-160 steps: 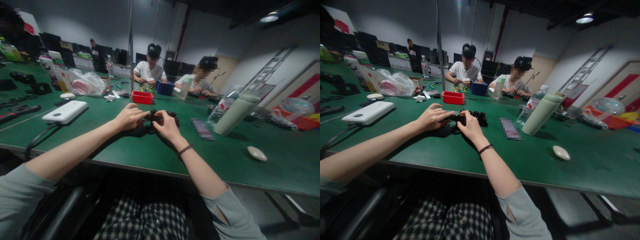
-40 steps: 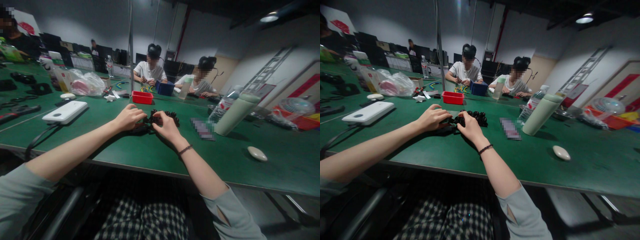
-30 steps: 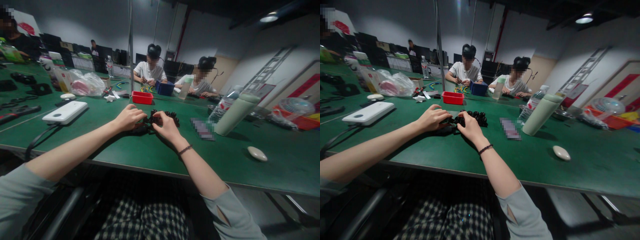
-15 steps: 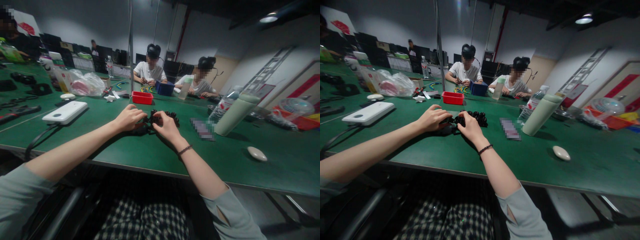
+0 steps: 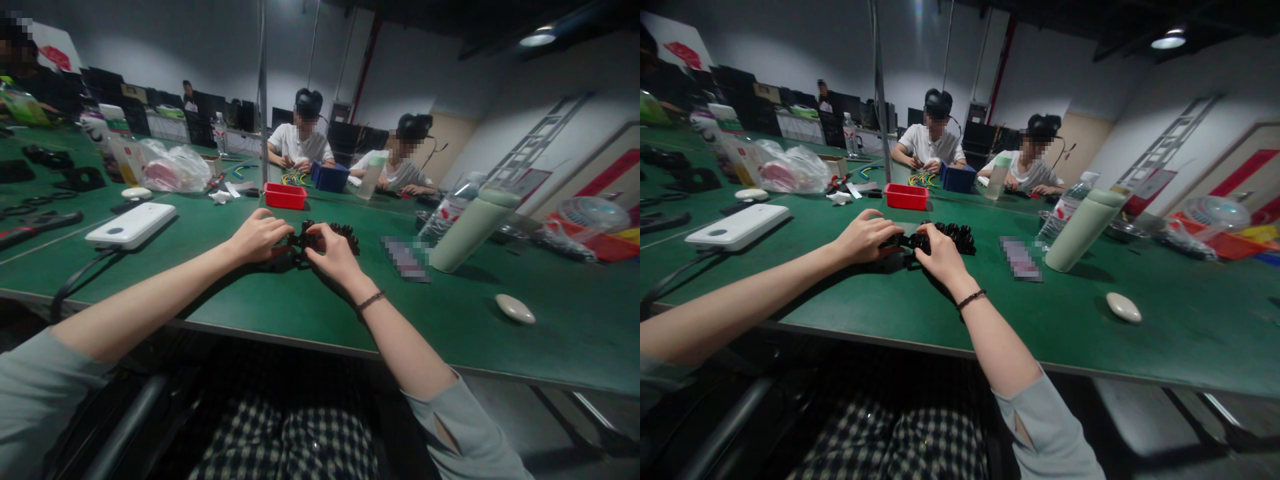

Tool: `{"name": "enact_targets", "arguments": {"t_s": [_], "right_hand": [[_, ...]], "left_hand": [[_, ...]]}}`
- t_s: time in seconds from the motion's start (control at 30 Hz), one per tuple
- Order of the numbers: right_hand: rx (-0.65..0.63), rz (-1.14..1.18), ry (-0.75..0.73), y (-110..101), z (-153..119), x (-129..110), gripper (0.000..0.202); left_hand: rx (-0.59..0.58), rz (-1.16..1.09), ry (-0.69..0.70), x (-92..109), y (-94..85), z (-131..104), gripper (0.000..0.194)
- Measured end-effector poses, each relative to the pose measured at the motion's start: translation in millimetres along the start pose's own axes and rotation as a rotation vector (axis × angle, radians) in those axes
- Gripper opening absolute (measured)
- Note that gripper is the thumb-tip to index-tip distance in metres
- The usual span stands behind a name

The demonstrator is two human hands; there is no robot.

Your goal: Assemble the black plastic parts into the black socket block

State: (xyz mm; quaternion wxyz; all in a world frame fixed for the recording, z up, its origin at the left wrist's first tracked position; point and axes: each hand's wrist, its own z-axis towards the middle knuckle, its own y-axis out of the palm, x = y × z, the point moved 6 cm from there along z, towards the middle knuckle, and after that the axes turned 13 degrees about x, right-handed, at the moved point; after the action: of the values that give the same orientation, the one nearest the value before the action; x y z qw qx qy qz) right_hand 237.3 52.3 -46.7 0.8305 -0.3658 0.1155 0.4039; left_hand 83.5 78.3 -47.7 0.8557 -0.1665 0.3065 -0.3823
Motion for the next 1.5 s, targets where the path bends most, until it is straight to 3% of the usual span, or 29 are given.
{"name": "enact_targets", "arguments": {"t_s": [1.5], "right_hand": [[-0.038,0.075,-0.051,5.0,-2.0,-1.4,0.028]], "left_hand": [[0.061,0.031,0.049,2.3,-2.6,0.4,0.039]]}}
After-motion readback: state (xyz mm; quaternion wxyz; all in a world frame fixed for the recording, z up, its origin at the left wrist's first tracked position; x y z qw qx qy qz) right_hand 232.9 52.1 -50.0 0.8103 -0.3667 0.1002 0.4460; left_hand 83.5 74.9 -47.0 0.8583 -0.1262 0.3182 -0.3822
